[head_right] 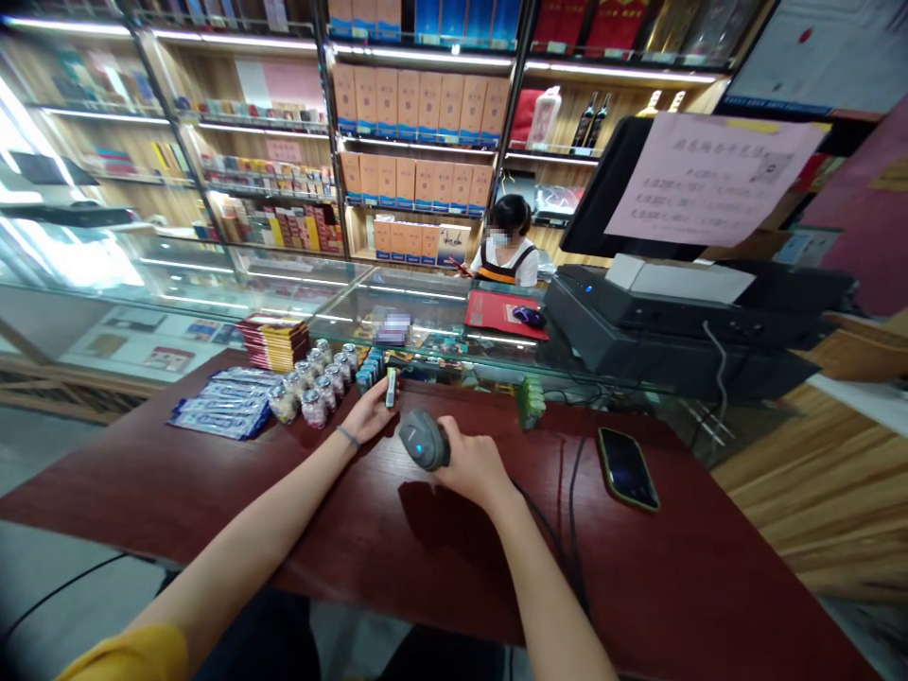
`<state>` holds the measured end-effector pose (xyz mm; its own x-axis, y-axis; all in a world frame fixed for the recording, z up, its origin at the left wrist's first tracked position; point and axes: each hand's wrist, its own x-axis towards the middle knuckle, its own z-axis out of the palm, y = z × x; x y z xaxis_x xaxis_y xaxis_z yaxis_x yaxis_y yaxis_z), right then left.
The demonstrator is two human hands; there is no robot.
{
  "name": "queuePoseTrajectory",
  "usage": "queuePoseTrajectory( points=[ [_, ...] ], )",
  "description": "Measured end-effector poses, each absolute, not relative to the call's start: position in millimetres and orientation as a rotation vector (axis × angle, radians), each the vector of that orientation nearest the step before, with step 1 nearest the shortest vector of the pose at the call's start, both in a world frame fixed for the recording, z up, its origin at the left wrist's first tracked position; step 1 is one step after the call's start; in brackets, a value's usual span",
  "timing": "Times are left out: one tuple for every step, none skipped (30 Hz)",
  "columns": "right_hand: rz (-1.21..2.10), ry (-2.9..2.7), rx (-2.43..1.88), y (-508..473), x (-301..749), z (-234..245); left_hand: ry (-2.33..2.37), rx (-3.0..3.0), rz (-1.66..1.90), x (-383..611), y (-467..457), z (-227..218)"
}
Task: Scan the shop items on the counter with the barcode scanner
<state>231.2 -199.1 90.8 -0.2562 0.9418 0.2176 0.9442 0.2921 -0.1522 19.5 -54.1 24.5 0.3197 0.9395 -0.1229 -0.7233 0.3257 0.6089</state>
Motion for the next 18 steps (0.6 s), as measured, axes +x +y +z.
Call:
queuePoseTrajectory(
  points=[
    [0.0,-2.311,-1.737,-199.1,231.0,91.2,0.503,0.499,1.148,19.3,-53.2,23.4],
    [0.015,-2.328,-1.754,-199.0,230.8,91.7,0.489,0.509,1.141,19.2,-52.3,22.3],
    [0.029,-2.345,-1.774,-198.9,230.7,92.1,0.47,0.525,1.136,19.2,-51.2,21.3],
    [0.035,-2.357,-1.793,-198.8,230.7,92.6,0.45,0.54,1.132,19.3,-50.1,20.4],
    [0.038,-2.363,-1.81,-198.7,230.9,93.1,0.432,0.551,1.129,19.5,-49.2,19.7],
    [0.043,-2.36,-1.82,-198.7,231.2,93.5,0.419,0.556,1.126,19.7,-48.6,19.3],
    [0.056,-2.353,-1.819,-198.8,231.8,93.9,0.414,0.557,1.125,19.9,-48.4,19.3],
    [0.075,-2.34,-1.811,-198.9,232.7,94.2,0.421,0.556,1.127,20.0,-48.7,19.7],
    [0.098,-2.322,-1.799,-198.9,233.9,94.4,0.441,0.556,1.13,20.0,-49.5,20.4],
    [0.122,-2.296,-1.783,-198.9,235.4,94.4,0.466,0.559,1.134,20.0,-50.7,21.4],
    [0.147,-2.264,-1.764,-198.8,237.2,94.3,0.495,0.569,1.142,19.9,-52.1,22.6],
    [0.171,-2.225,-1.742,-198.4,239.4,94.1,0.524,0.584,1.153,19.8,-53.6,23.8],
    [0.191,-2.177,-1.724,-197.9,242.1,93.8,0.548,0.606,1.165,19.9,-55.0,25.1],
    [0.207,-2.118,-1.713,-197.1,245.3,93.7,0.563,0.635,1.179,20.3,-56.1,26.2],
    [0.224,-2.049,-1.709,-196.1,249.2,93.7,0.574,0.67,1.194,21.1,-56.9,27.3],
    [0.241,-1.971,-1.711,-194.9,253.9,93.9,0.585,0.708,1.208,22.5,-57.4,28.5],
    [0.257,-1.884,-1.712,-193.6,259.6,94.2,0.598,0.747,1.221,24.7,-57.7,29.7],
    [0.273,-1.793,-1.708,-192.3,266.3,94.6,0.613,0.783,1.235,28.0,-57.9,31.2]
  ],
)
